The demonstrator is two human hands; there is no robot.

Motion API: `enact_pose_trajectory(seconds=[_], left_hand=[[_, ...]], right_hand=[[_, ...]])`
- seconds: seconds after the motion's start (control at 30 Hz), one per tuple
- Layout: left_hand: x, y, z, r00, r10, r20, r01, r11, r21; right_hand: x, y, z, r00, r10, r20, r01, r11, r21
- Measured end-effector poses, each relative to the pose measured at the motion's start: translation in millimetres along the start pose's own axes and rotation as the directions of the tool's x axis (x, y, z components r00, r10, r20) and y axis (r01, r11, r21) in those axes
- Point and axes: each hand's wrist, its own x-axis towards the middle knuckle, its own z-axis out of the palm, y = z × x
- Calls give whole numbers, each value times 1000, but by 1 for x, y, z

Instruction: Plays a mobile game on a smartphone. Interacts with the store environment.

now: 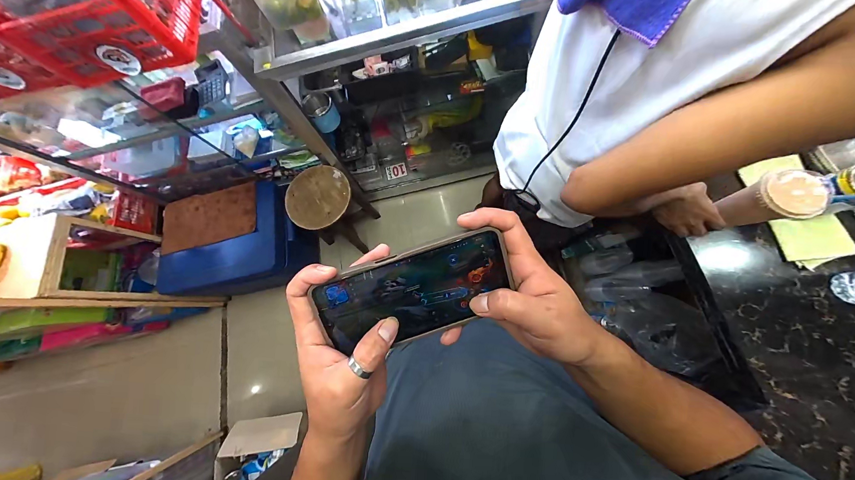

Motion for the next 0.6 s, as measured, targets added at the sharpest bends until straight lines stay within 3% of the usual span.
enact_pose_trajectory(seconds=[0.6], left_hand=[[-1,-1,1,1000,-6,11,6,1000,-4]], right_hand=[[-2,1,-3,1000,3,7,-3,1000,14]])
